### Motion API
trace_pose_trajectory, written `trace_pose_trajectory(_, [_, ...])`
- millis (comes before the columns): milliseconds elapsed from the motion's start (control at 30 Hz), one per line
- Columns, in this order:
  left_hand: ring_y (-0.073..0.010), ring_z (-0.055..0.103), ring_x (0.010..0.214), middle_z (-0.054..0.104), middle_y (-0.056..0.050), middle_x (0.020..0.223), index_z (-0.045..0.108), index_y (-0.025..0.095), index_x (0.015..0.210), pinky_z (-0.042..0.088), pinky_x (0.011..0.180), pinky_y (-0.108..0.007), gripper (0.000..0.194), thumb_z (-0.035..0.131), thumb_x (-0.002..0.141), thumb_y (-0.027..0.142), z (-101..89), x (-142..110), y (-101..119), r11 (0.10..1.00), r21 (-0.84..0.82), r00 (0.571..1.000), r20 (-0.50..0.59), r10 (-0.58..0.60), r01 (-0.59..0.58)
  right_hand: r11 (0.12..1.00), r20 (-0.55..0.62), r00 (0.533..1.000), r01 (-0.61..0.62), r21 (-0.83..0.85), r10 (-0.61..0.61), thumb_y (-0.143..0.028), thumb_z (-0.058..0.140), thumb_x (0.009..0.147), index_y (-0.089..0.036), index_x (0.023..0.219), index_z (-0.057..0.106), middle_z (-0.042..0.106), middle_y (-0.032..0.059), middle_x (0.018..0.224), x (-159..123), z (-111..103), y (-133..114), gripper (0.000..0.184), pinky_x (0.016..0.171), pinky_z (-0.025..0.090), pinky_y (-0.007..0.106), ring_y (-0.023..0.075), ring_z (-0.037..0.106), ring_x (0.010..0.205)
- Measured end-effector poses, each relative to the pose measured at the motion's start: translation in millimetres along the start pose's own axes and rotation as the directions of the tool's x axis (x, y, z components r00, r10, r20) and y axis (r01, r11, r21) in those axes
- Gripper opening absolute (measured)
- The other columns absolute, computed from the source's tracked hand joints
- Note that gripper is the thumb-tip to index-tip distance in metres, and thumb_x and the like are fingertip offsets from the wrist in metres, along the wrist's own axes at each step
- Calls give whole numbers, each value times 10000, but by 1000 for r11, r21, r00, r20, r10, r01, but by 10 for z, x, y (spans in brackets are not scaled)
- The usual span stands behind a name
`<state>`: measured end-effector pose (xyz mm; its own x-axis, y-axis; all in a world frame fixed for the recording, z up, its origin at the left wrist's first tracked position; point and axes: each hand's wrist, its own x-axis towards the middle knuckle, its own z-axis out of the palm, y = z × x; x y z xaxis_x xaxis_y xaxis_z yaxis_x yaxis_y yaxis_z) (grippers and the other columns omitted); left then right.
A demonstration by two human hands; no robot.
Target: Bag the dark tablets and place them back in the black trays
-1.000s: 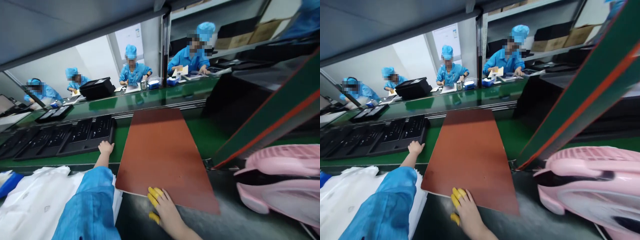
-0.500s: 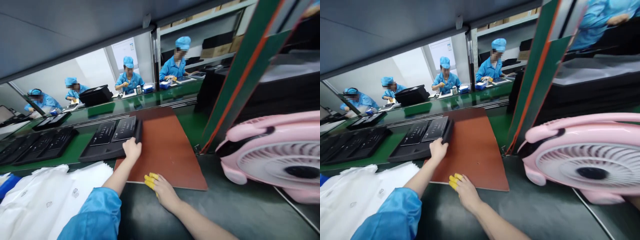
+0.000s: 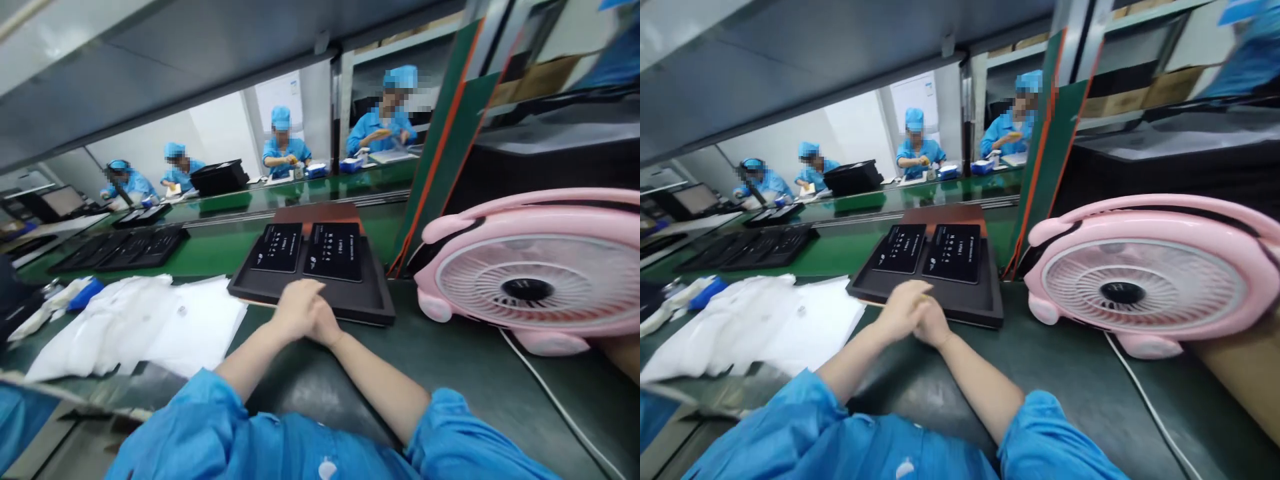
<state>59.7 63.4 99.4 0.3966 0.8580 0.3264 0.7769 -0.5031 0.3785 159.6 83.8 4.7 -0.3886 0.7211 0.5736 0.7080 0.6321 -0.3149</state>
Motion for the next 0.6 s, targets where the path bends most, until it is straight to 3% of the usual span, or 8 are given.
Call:
trace_pose_trajectory(67, [-176, 542, 1032, 615, -82, 1082, 571, 166, 1054, 387, 923, -307, 284, 414, 827, 234, -211, -385, -467, 961, 33, 950, -168, -264, 273, 999, -6, 999, 37, -2, -37, -214, 431, 814, -140, 1103, 597, 590, 128, 1115, 52, 23, 43, 341, 934, 380, 393, 236, 501, 1060])
trace_pose_trajectory(100, [-179, 558, 1004, 621, -91, 1063, 569, 155, 1042, 405, 893, -305, 283, 390, 836, 225, -287, -575, -720, 897, 49, 882, -215, -420, 439, 999, -26, 999, 39, -23, -40, -202, 434, 815, -129, 1089, 602, 595, 131, 1113, 67, 43, 59, 330, 924, 386, 390, 235, 508, 1044])
trace_pose_trajectory(167, [-194, 580, 971, 619, -113, 1060, 552, 138, 1046, 424, 843, -310, 287, 364, 843, 215, -377, -899, -1185, 692, 117, 695, -262, -670, 712, 996, -57, 998, 31, -85, -36, -194, 447, 816, -120, 1060, 614, 610, 133, 1089, 77, 88, 82, 305, 870, 408, 383, 234, 534, 975])
trace_pose_trajectory(233, [-221, 590, 948, 621, -136, 1029, 545, 121, 1024, 430, 795, -320, 276, 390, 837, 253, -394, -1116, -1514, 569, 177, 596, -251, -763, 803, 990, -58, 998, 6, -139, -14, -190, 453, 820, -129, 1027, 627, 624, 132, 1054, 70, 126, 98, 277, 786, 424, 367, 227, 553, 894])
trace_pose_trajectory(300, [-229, 603, 898, 638, -122, 954, 539, 138, 995, 429, 739, -318, 278, 397, 840, 321, -373, -1225, -1678, 530, 221, 569, -182, -802, 818, 986, -44, 999, -10, -165, 3, -184, 451, 825, -148, 1014, 630, 627, 128, 1031, 58, 142, 116, 263, 724, 418, 346, 218, 557, 856])
trace_pose_trajectory(400, [-218, 609, 835, 650, -79, 859, 539, 184, 922, 415, 690, -299, 284, 374, 847, 403, -342, -1250, -1734, 558, 284, 593, -49, -804, 780, 984, -45, 999, -3, -178, -5, -174, 450, 823, -163, 1007, 632, 633, 119, 972, 25, 112, 145, 259, 689, 406, 326, 208, 557, 830])
trace_pose_trajectory(500, [-237, 580, 920, 629, -108, 957, 533, 170, 917, 407, 740, -308, 307, 423, 818, 439, -325, -1206, -1769, 566, 328, 636, -165, -754, 757, 984, -80, 996, 22, -179, -37, -164, 447, 817, -164, 973, 641, 640, 101, 912, -52, 35, 163, 249, 682, 408, 314, 198, 562, 805])
trace_pose_trajectory(600, [-253, 581, 918, 627, -127, 963, 522, 150, 942, 407, 740, -323, 337, 414, 819, 445, -312, -1149, -1844, 517, 317, 591, -211, -779, 795, 980, -102, 991, 68, -186, -88, -160, 439, 821, -163, 953, 644, 645, 90, 885, -170, -41, 147, 244, 678, 419, 306, 187, 572, 784])
